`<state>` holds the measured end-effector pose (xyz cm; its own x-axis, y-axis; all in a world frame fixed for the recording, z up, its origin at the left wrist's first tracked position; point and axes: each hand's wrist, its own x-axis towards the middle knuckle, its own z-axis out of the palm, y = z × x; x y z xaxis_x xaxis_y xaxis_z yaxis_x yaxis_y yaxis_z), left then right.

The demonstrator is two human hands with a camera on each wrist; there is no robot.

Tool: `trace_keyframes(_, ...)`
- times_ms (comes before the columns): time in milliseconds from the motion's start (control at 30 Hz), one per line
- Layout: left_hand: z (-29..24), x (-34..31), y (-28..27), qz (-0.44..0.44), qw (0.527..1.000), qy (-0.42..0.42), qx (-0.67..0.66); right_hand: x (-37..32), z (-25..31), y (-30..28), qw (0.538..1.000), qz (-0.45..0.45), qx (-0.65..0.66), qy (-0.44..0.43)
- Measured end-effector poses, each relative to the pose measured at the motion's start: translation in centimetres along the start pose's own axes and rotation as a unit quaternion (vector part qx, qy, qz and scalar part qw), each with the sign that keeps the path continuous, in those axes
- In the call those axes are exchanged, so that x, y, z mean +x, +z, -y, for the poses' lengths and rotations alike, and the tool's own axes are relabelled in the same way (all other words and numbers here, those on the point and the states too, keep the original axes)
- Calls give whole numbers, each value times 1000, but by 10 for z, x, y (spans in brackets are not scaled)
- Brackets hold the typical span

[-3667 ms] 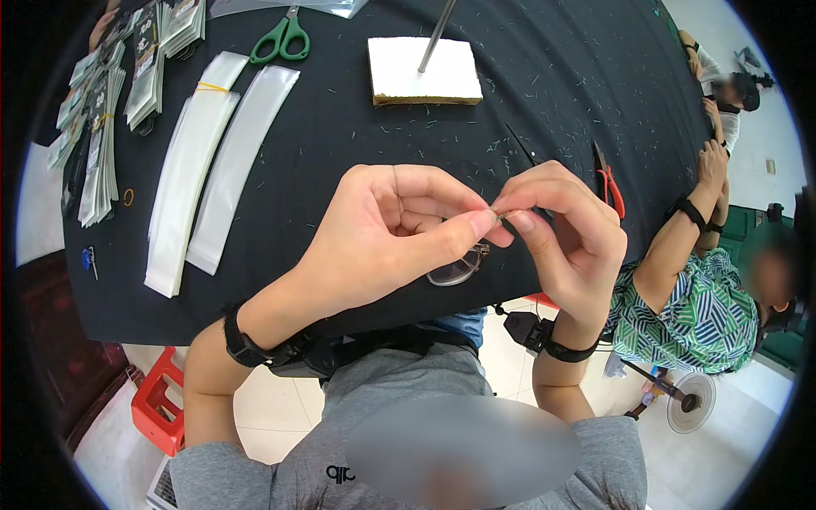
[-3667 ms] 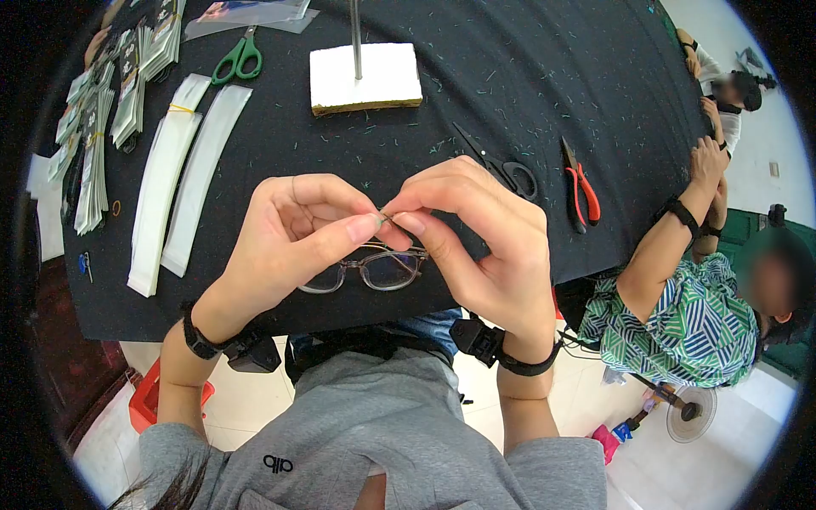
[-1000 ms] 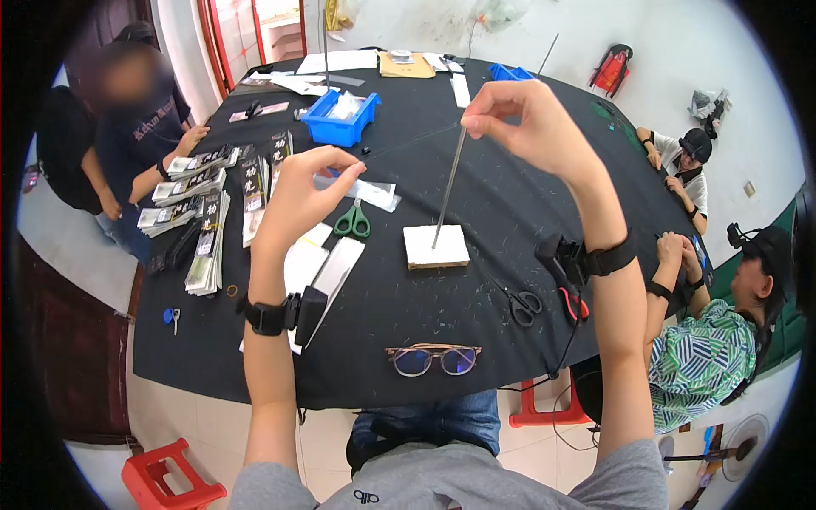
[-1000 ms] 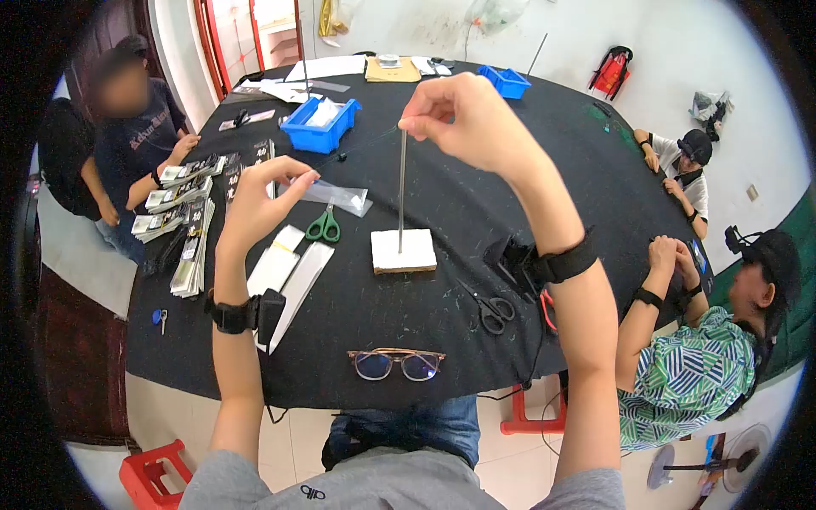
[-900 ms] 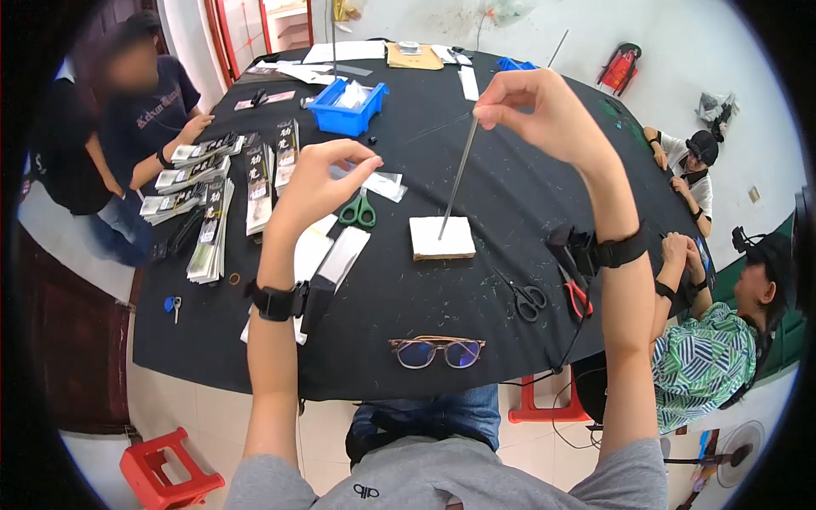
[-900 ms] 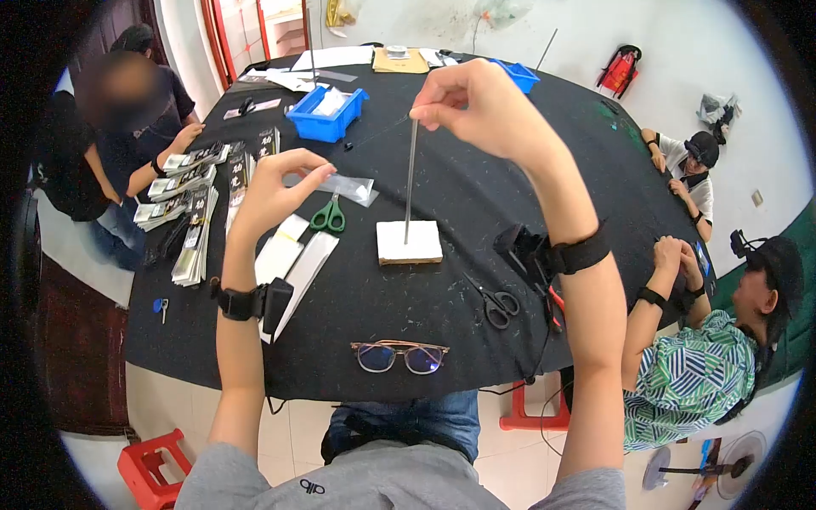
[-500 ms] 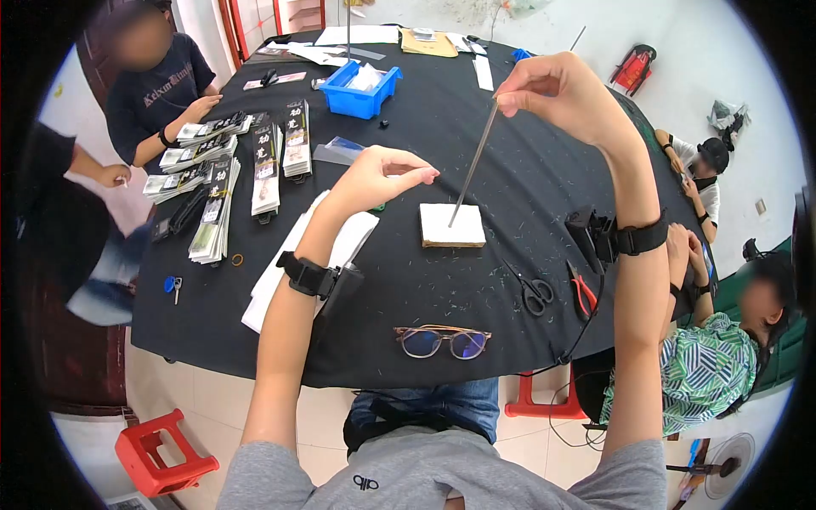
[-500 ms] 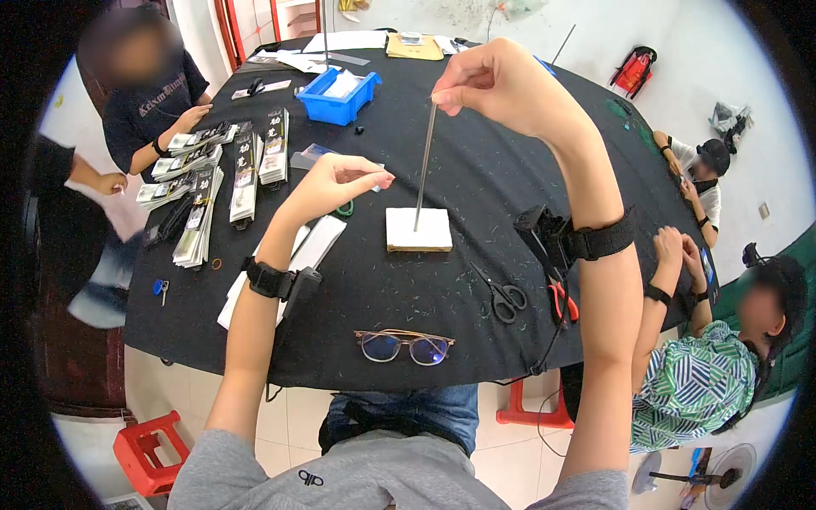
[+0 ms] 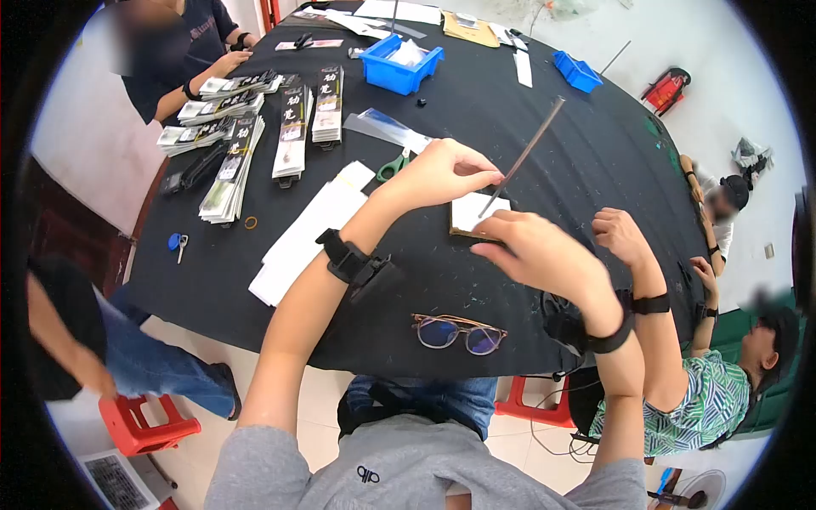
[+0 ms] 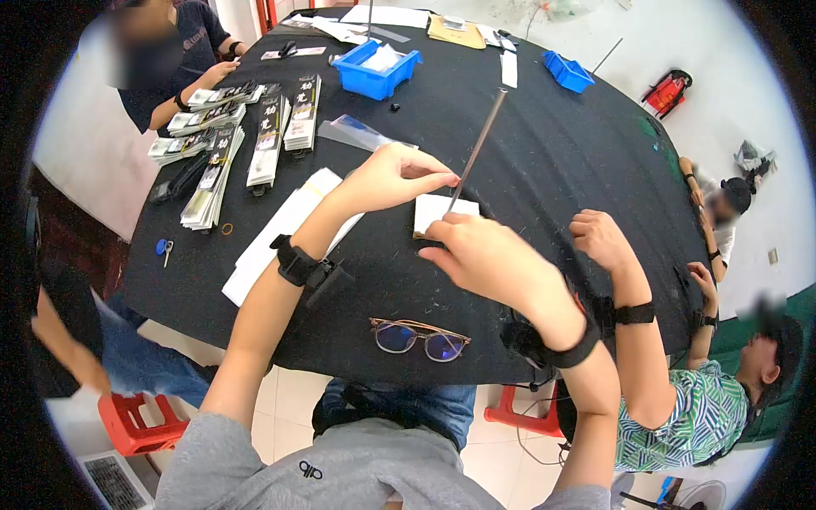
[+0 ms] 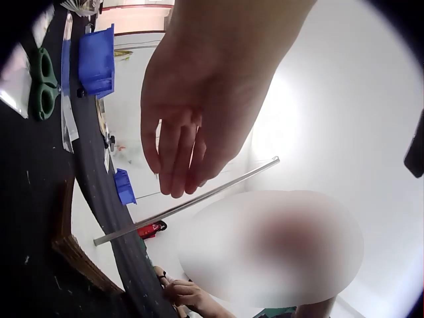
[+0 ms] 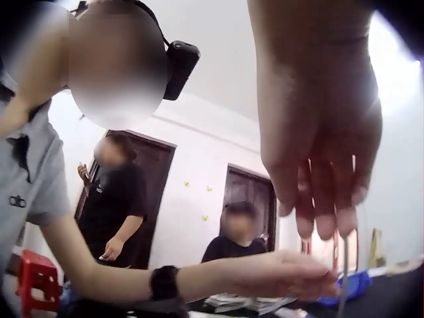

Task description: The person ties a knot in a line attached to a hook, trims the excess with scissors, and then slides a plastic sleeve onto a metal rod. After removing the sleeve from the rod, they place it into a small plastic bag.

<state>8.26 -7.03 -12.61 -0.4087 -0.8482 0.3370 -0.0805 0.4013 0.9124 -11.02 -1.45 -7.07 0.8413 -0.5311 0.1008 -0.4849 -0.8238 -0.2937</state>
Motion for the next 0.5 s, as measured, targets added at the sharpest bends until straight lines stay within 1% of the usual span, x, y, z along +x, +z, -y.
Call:
trace_keyframes(33,-2,-1,1,-3,1000,-1,-2,4,-3,15,1000,-8,-26,-14)
trace_keyframes(67,-6,-1,1,-8,1000,-6,27,11,-5,27,1000,-5,-26,-15)
trace_keyframes(100,-9,-2,1,-12,998,-11,55,20,-6,38,999,-30,-5,-18)
trace_keyframes(133,-5,-1,3,-21,998,10,55,30,-8,50,998,-56,16,-20)
trace_keyframes(167,-4,-1,3,-22,998,10,54,39,-13,64,998,-54,15,-20)
trace_keyframes(233,-3,-1,5,-26,998,28,51,58,-20,89,997,-76,1,3)
trace_keyframes(367,-10,-1,7,-28,996,13,79,88,-10,115,994,-101,1,32)
trace_keyframes(433,-11,-1,6,-41,997,23,63,100,-11,128,978,-196,-72,8)
trace_keyframes(467,-11,0,6,-41,997,24,64,103,-9,132,981,-176,-74,41)
trace_keyframes(500,-11,0,5,-41,996,32,71,102,-8,135,977,-196,-68,50)
